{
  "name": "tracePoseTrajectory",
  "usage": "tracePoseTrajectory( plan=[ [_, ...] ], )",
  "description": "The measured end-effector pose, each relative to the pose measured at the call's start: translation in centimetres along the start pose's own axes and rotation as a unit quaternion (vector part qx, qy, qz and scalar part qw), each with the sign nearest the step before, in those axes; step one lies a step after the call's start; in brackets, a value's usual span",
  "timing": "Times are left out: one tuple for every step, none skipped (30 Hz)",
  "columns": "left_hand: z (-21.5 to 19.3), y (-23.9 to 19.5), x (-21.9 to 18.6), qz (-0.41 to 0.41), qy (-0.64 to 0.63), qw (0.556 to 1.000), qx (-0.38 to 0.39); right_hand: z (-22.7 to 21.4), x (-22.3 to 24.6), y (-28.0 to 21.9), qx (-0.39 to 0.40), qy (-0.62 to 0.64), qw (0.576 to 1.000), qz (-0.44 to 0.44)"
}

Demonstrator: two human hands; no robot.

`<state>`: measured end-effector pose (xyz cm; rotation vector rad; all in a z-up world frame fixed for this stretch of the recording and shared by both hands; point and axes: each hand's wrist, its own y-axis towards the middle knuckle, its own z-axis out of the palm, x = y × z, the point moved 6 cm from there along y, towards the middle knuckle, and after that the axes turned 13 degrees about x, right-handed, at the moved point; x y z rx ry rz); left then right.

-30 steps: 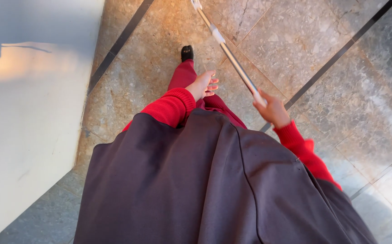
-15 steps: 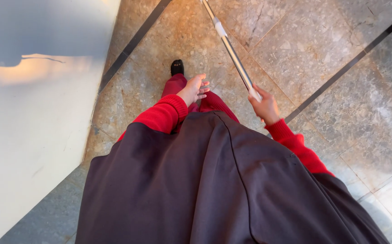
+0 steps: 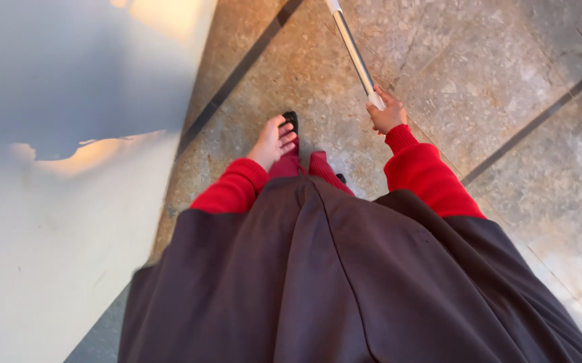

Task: The person mops the floor by pushing a mop across the tiled surface while walking forward.

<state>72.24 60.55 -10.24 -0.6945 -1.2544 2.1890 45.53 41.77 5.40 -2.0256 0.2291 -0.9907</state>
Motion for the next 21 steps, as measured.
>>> tracePoseTrajectory(
  plan=[
    [0.3, -0.2, 0.7, -0.005, -0.002, 1.000, 0.003, 0.2, -1.6, -0.3, -0.003, -0.002, 1.000, 0.005],
    [0.6, -0.1, 0.0, 0.003, 0.009, 1.000, -0.001, 0.2, -1.9, 0.2, -0.020, -0.013, 0.999, -0.025],
    [1.0, -0.2, -0.4, 0.011, 0.020, 1.000, -0.005, 0.1, -2.3, 0.5, -0.038, -0.024, 0.998, -0.054],
    [1.7, 0.2, -0.2, 0.015, 0.022, 1.000, -0.001, 0.3, -2.0, -0.1, -0.043, -0.024, 0.997, -0.058],
    [2.7, 0.6, 0.3, 0.019, 0.025, 0.999, 0.017, 0.3, -1.9, -0.9, -0.054, -0.022, 0.997, -0.050],
    [3.5, 1.0, 0.6, 0.023, 0.029, 0.999, 0.035, 0.5, -1.9, -1.6, -0.066, -0.019, 0.997, -0.042],
    [4.6, 0.9, 1.4, 0.026, 0.034, 0.998, 0.038, 0.3, -2.1, -2.9, -0.070, -0.017, 0.996, -0.045],
    [5.8, 0.7, 2.3, 0.026, 0.030, 0.997, 0.059, 0.2, -2.6, -4.2, -0.070, -0.024, 0.997, -0.027],
    [7.0, 0.6, 3.4, 0.026, 0.027, 0.996, 0.080, 0.1, -3.1, -5.6, -0.070, -0.031, 0.997, -0.009],
    [7.6, 1.0, 5.0, 0.024, 0.033, 0.996, 0.084, -0.3, -4.7, -7.4, -0.076, -0.027, 0.997, -0.008],
    [8.2, 1.4, 6.7, 0.014, 0.050, 0.994, 0.094, -0.5, -6.4, -9.3, -0.076, -0.018, 0.997, -0.010],
    [8.9, 1.8, 9.0, 0.004, 0.063, 0.993, 0.104, -0.9, -8.1, -11.2, -0.075, -0.013, 0.997, -0.010],
    [9.7, 1.4, 11.1, 0.001, 0.065, 0.992, 0.109, -1.2, -10.8, -13.6, -0.081, -0.013, 0.997, -0.008],
    [10.3, 1.0, 13.1, -0.016, 0.090, 0.990, 0.106, -1.4, -13.3, -15.7, -0.082, -0.011, 0.997, -0.010],
    [10.9, 0.6, 15.0, -0.033, 0.116, 0.987, 0.103, -1.5, -15.8, -17.7, -0.083, -0.008, 0.996, -0.011],
    [11.4, 0.1, 16.6, -0.034, 0.118, 0.987, 0.106, -1.7, -18.3, -20.4, -0.087, -0.008, 0.996, -0.011],
    [11.9, -0.3, 18.3, -0.055, 0.139, 0.984, 0.100, -1.9, -21.0, -23.1, -0.092, 0.005, 0.996, 0.006],
    [12.0, -0.9, 20.1, -0.080, 0.163, 0.979, 0.092, -1.6, -23.8, -25.9, -0.096, 0.021, 0.995, 0.027],
    [12.0, -1.3, 21.2, -0.085, 0.167, 0.978, 0.093, -1.1, -26.4, -28.6, -0.099, 0.025, 0.994, 0.031],
    [12.2, -1.6, 22.2, -0.095, 0.181, 0.974, 0.096, -0.9, -28.4, -31.5, -0.124, 0.021, 0.992, 0.010],
    [12.5, -1.8, 23.2, -0.104, 0.196, 0.970, 0.099, -0.8, -30.4, -34.3, -0.148, 0.016, 0.989, -0.011]
  ],
)
